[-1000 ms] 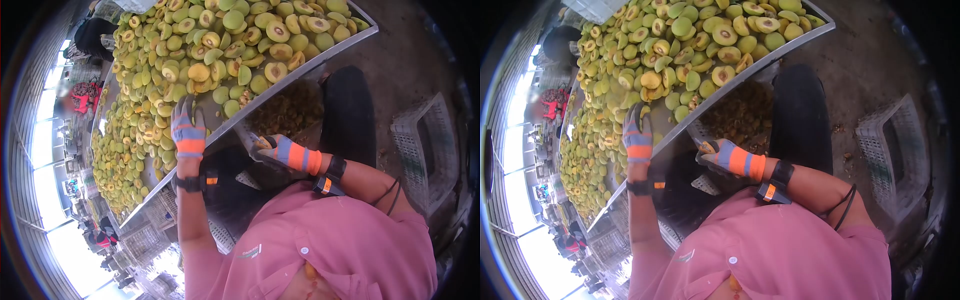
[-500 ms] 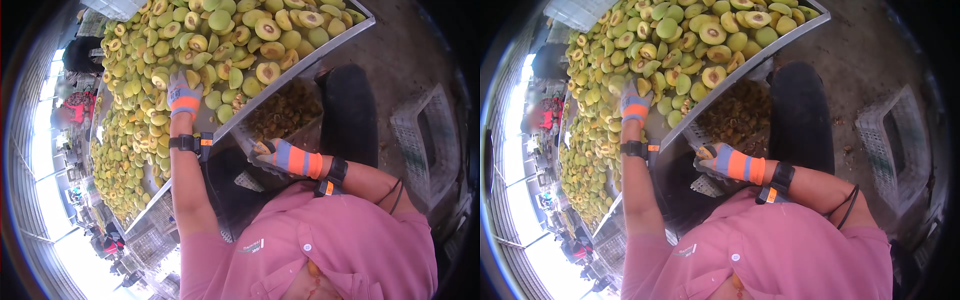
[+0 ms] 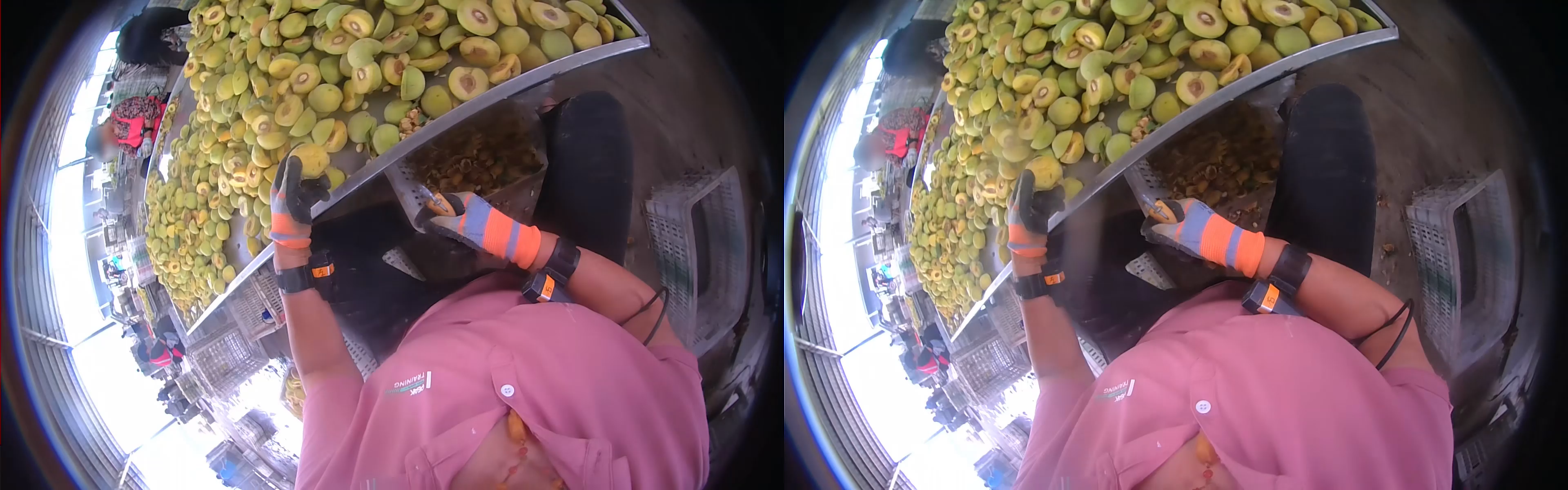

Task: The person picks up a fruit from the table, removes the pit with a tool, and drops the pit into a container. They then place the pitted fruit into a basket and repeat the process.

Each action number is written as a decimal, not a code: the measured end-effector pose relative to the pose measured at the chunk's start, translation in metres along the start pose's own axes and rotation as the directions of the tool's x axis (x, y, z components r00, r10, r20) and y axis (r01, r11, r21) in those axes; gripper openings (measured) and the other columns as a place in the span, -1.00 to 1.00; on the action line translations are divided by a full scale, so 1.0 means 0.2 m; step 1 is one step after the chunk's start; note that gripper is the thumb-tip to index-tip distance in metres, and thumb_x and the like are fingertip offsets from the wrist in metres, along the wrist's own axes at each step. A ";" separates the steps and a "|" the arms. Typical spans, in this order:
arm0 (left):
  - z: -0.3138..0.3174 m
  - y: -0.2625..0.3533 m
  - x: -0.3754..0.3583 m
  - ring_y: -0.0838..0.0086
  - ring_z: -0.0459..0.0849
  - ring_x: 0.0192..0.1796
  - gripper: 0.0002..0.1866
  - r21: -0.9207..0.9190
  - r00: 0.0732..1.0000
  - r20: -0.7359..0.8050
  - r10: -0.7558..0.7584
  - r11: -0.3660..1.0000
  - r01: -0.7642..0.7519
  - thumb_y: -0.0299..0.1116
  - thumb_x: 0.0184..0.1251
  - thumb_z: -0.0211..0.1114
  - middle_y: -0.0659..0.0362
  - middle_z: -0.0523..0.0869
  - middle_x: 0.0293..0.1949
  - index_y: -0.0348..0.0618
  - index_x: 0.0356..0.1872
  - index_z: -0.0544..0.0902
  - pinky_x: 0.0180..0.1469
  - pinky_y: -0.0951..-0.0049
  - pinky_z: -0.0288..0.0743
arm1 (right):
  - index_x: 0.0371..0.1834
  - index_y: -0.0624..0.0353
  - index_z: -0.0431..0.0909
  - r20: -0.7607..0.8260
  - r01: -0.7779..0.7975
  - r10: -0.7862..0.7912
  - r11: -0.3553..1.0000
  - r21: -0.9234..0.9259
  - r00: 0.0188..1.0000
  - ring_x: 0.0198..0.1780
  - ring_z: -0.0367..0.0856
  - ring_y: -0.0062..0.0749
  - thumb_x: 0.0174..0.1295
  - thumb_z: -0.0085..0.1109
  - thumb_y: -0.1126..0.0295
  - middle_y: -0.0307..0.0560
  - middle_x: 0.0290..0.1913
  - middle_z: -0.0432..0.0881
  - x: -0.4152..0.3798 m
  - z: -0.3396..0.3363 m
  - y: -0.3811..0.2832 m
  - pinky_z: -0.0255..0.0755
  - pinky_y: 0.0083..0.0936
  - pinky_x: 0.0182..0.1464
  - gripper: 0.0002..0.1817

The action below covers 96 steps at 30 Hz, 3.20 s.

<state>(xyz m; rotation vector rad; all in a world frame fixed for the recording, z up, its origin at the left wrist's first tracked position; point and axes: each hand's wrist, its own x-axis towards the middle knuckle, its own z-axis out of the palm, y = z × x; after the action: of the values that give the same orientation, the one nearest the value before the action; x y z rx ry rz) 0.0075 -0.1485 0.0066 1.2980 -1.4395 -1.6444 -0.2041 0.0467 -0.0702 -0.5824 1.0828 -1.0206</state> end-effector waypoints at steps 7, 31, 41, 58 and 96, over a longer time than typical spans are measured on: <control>-0.57 -0.06 -0.09 0.18 0.62 0.00 -0.42 0.932 0.860 -0.353 0.369 0.213 0.292 -0.04 0.28 0.25 0.01 0.64 0.00 -0.05 0.28 0.47 -0.02 0.29 0.52 | -0.18 0.14 0.66 0.041 -0.008 0.005 0.997 0.080 0.999 -0.50 0.46 -0.60 0.11 0.37 0.18 -0.28 -0.48 0.59 0.03 0.00 0.04 0.34 -0.56 -0.46 -0.68; 0.19 -0.17 0.29 0.20 0.65 0.05 -0.48 0.928 0.948 -0.002 0.318 0.353 -0.116 -0.24 0.13 0.37 -0.01 0.66 0.00 -0.12 0.15 0.53 0.09 0.24 0.51 | -0.24 0.08 0.62 -0.018 0.037 -0.037 0.999 -0.005 0.999 -0.56 0.42 -0.62 0.16 0.32 0.19 -0.31 -0.53 0.54 0.00 0.00 -0.02 0.30 -0.57 -0.53 -0.76; 0.41 0.01 -0.27 0.37 0.51 0.23 -0.47 0.308 0.807 0.537 0.246 0.833 -0.459 -0.79 0.07 0.10 0.05 0.53 0.20 -0.22 0.13 0.51 0.28 0.38 0.38 | -0.48 0.05 0.51 0.004 0.123 -0.130 0.947 0.296 0.991 -0.68 0.38 -0.60 0.22 0.27 -0.09 -0.32 -0.66 0.43 -0.03 -0.01 -0.15 0.18 -0.60 -0.67 -0.57; 0.71 -0.23 -0.26 0.21 0.68 -0.15 -0.73 0.137 0.897 -0.132 0.422 0.904 -0.405 -0.60 0.17 0.20 0.00 0.70 -0.21 -0.33 -0.07 0.57 -0.10 0.36 0.54 | -0.11 0.22 0.62 -0.097 0.185 -0.168 0.962 0.202 0.981 -0.40 0.50 -0.74 0.19 0.31 0.35 -0.34 -0.42 0.60 0.05 0.03 -0.07 0.35 -0.72 -0.40 -0.74; 0.59 -0.23 -0.26 0.32 0.67 -0.24 -0.81 0.467 0.681 0.350 0.644 0.510 -0.722 -0.60 0.30 0.06 0.04 0.67 -0.24 -0.34 -0.15 0.62 -0.16 0.44 0.53 | -0.55 0.10 0.56 0.313 -0.005 -0.029 0.994 0.107 0.949 -0.70 0.37 -0.72 0.19 0.21 0.35 -0.38 -0.67 0.45 0.01 -0.07 -0.02 0.17 -0.64 -0.68 -0.82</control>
<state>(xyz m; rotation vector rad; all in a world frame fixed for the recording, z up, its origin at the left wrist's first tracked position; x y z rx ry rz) -0.0766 -0.0469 -0.0293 0.6769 -2.2774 -0.7608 -0.2184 0.0451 -0.0742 -0.6405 0.7400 -0.9517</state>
